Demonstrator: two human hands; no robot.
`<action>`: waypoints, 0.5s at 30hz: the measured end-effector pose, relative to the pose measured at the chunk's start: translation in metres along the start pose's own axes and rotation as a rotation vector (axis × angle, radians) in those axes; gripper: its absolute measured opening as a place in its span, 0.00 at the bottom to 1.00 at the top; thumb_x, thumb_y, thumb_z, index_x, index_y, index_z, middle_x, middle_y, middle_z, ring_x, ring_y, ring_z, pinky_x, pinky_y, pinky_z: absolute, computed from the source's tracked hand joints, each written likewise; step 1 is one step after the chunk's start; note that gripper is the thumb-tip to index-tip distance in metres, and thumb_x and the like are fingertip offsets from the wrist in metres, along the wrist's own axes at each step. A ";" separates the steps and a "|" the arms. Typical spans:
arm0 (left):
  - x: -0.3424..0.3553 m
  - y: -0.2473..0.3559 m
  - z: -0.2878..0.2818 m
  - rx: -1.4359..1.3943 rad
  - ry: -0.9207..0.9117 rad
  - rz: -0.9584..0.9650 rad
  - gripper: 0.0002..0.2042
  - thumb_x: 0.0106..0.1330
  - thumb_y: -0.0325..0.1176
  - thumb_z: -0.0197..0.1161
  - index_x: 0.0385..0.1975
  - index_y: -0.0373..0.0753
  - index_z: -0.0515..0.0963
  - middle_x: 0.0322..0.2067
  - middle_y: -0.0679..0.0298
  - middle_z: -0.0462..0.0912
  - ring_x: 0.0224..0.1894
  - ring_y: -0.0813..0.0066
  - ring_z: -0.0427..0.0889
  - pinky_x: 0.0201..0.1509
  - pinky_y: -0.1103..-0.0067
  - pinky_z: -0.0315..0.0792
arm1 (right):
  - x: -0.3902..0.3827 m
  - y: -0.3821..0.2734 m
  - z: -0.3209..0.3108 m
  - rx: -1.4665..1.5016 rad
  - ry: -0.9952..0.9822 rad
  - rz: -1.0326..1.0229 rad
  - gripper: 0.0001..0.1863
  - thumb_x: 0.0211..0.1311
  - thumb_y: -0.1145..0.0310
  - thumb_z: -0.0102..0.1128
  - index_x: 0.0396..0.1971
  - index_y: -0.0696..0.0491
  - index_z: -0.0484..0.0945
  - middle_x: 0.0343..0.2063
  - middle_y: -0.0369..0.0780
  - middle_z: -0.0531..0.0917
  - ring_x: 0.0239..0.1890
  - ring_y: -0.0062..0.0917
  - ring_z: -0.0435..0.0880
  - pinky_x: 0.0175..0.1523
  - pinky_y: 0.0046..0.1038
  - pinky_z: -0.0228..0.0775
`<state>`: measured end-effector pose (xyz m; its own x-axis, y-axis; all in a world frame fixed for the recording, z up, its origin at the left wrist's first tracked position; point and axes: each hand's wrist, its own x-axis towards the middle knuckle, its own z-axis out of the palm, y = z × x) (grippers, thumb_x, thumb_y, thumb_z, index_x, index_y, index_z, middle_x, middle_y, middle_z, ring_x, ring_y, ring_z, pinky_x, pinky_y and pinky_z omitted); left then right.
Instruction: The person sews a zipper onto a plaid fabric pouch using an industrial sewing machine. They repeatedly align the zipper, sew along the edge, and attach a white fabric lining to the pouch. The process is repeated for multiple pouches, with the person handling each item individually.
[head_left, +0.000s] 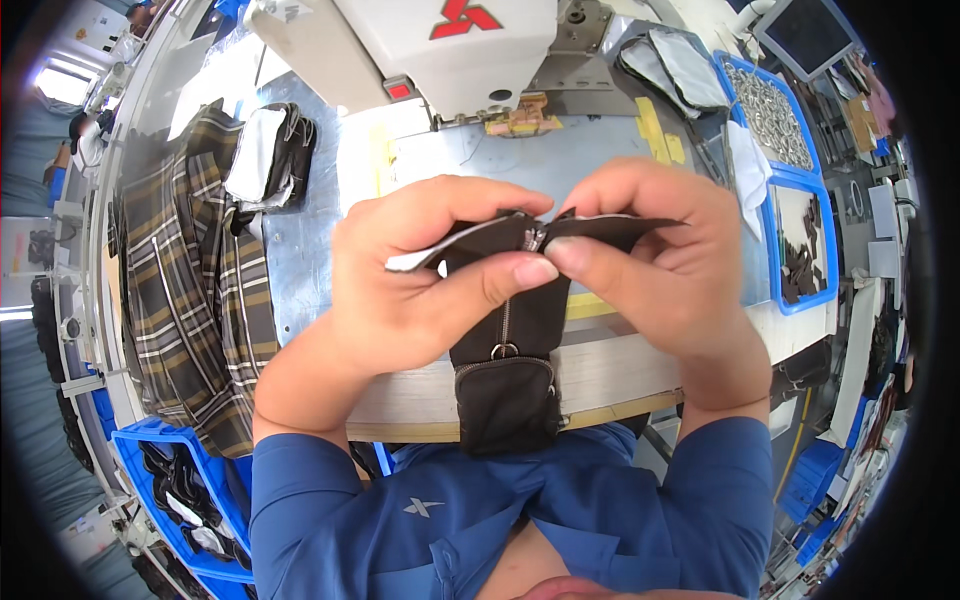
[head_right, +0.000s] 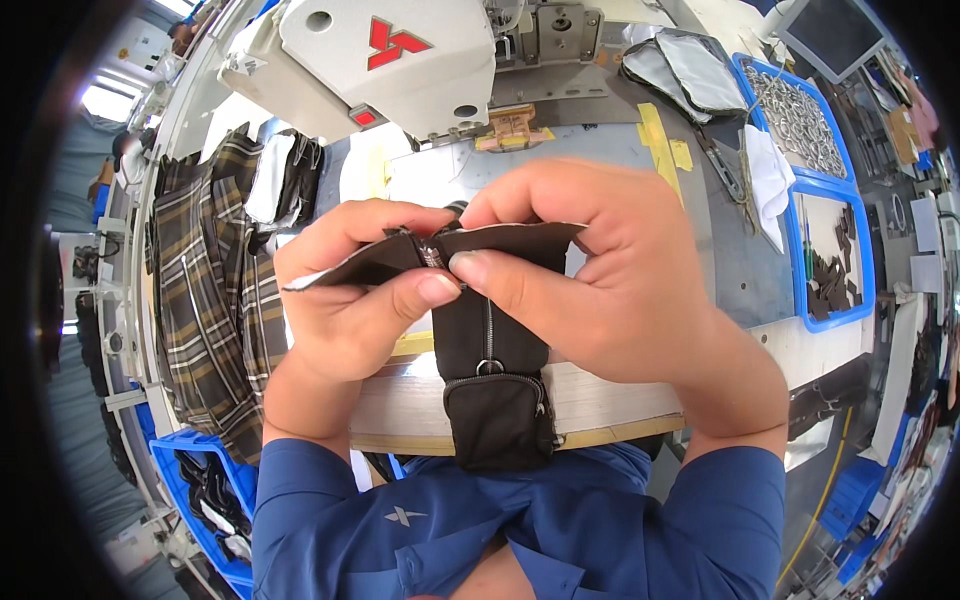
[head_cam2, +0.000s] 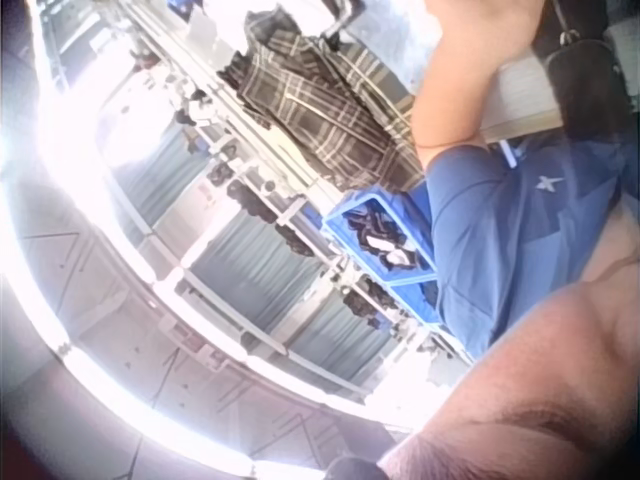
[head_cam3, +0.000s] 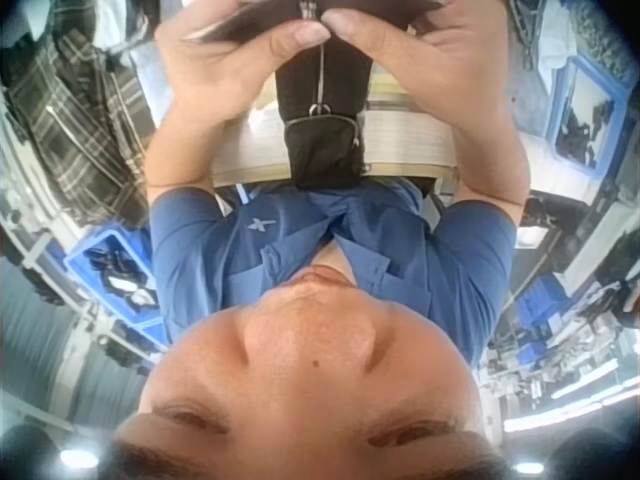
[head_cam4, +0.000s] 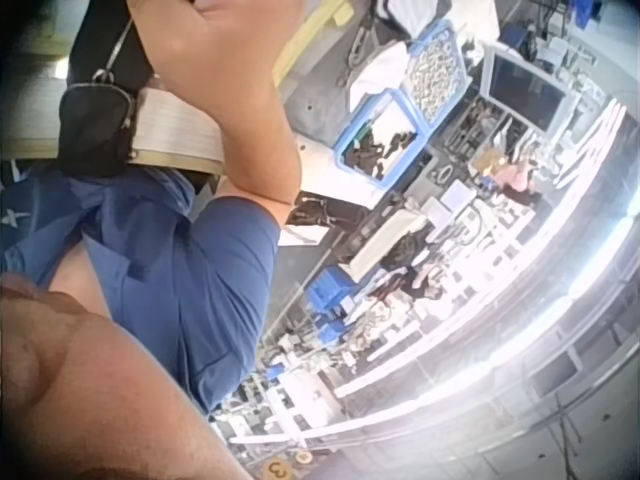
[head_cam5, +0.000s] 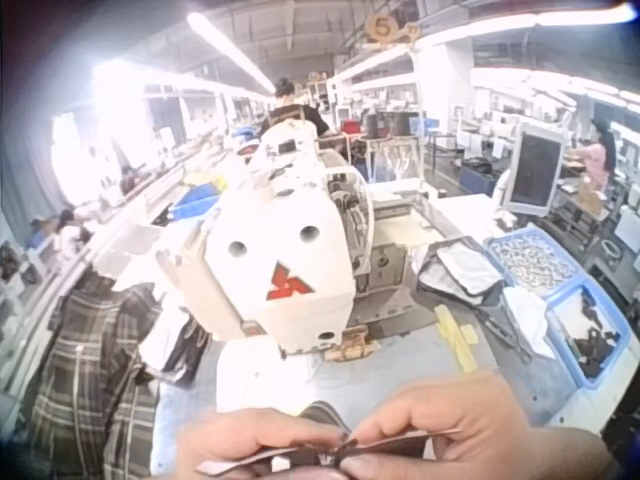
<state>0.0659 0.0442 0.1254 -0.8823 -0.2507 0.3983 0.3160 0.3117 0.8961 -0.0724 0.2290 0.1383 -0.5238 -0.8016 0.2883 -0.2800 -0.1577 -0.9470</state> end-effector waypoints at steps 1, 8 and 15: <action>0.000 0.001 -0.001 0.019 -0.008 0.024 0.13 0.64 0.22 0.79 0.47 0.33 0.89 0.39 0.59 0.93 0.40 0.75 0.91 0.43 0.80 0.82 | 0.000 -0.001 0.000 -0.005 -0.015 0.007 0.06 0.62 0.79 0.74 0.38 0.62 0.85 0.34 0.36 0.86 0.35 0.13 0.81 0.38 0.18 0.68; 0.004 0.001 -0.003 0.132 -0.064 0.120 0.10 0.62 0.21 0.79 0.43 0.34 0.90 0.34 0.59 0.92 0.34 0.72 0.91 0.38 0.79 0.81 | 0.005 -0.004 -0.009 -0.193 -0.076 -0.175 0.11 0.52 0.81 0.75 0.37 0.59 0.86 0.33 0.40 0.88 0.35 0.24 0.85 0.40 0.23 0.74; -0.002 -0.007 0.012 0.311 -0.049 0.288 0.10 0.56 0.19 0.80 0.37 0.33 0.88 0.33 0.56 0.91 0.33 0.63 0.91 0.36 0.75 0.81 | -0.002 -0.015 -0.003 -0.551 -0.063 -0.358 0.13 0.46 0.79 0.78 0.34 0.56 0.86 0.32 0.43 0.87 0.33 0.35 0.86 0.37 0.30 0.77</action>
<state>0.0608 0.0538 0.1162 -0.7915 -0.0715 0.6070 0.4382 0.6260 0.6450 -0.0700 0.2347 0.1529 -0.2780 -0.7895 0.5472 -0.8080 -0.1159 -0.5777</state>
